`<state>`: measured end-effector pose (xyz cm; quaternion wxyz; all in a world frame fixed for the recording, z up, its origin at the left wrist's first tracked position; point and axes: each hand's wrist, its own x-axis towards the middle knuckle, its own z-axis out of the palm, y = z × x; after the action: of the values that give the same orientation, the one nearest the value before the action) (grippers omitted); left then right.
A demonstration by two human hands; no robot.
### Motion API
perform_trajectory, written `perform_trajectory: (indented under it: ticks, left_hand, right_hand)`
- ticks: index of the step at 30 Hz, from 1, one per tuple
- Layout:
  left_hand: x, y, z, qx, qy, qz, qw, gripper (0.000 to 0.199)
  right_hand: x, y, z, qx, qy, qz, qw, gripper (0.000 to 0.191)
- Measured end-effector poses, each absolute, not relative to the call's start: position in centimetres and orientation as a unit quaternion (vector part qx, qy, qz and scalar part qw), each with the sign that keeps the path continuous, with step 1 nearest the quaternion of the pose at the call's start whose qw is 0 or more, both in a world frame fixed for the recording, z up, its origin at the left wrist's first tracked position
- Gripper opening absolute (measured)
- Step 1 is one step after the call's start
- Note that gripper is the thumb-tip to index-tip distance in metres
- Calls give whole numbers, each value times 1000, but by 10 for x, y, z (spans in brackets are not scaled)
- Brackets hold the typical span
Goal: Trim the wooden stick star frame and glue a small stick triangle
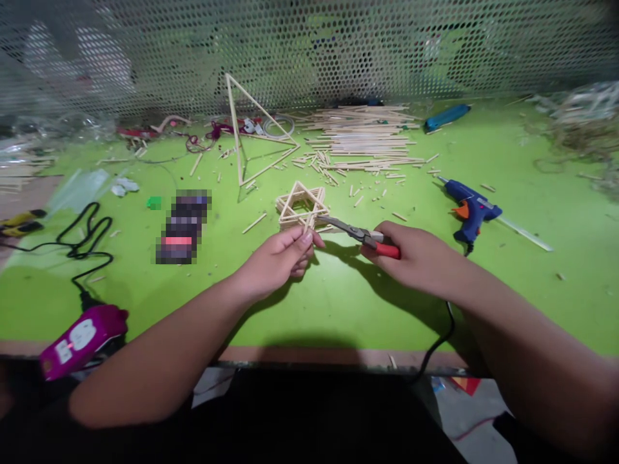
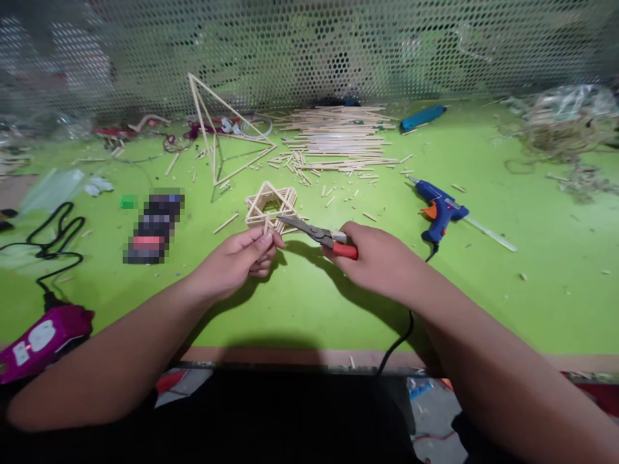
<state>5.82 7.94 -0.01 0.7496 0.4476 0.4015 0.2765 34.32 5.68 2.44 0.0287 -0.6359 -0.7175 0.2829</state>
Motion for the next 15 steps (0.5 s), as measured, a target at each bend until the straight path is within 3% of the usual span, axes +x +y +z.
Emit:
perform_trajectory:
  ticks: [10, 15]
  left_hand:
    - [61, 77, 2, 468, 402, 243, 748, 39]
    - [60, 76, 4, 511, 420, 224, 716, 42]
  right_hand:
    - [337, 56, 31, -628, -714, 309, 31, 30]
    - [331, 55, 31, -659, -698, 279, 24, 45]
